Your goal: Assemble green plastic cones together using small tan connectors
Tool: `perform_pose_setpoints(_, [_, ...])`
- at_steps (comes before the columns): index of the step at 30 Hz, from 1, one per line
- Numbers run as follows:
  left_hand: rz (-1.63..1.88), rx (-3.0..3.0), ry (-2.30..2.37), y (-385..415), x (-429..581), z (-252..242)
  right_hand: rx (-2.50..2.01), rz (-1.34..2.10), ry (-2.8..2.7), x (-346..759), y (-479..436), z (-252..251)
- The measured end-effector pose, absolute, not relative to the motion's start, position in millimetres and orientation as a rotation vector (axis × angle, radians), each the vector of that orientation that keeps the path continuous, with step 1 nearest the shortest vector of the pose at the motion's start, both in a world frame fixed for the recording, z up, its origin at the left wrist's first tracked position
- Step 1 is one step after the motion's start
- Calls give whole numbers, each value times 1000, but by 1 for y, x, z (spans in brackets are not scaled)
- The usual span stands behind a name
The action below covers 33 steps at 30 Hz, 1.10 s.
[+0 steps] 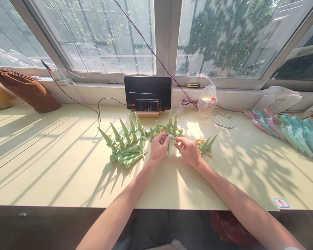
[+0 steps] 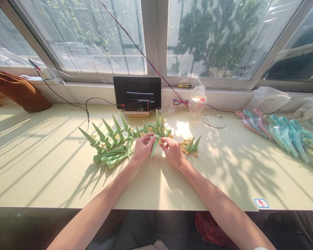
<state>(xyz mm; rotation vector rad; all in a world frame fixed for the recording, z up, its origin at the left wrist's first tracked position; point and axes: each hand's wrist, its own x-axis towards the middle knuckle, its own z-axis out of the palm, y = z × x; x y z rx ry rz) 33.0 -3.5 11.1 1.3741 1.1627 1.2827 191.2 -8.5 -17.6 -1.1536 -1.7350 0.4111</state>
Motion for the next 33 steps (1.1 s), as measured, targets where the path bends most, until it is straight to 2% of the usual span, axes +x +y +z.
perform_pose_setpoints(20, [1188, 1223, 1131, -8, 34, 21, -1241, 359, -1677, 194, -11, -15])
perform_pose_setpoints(33, [1168, 1224, 1117, -6, 35, 15, -1073, 223, -1826, 196, -6, -26])
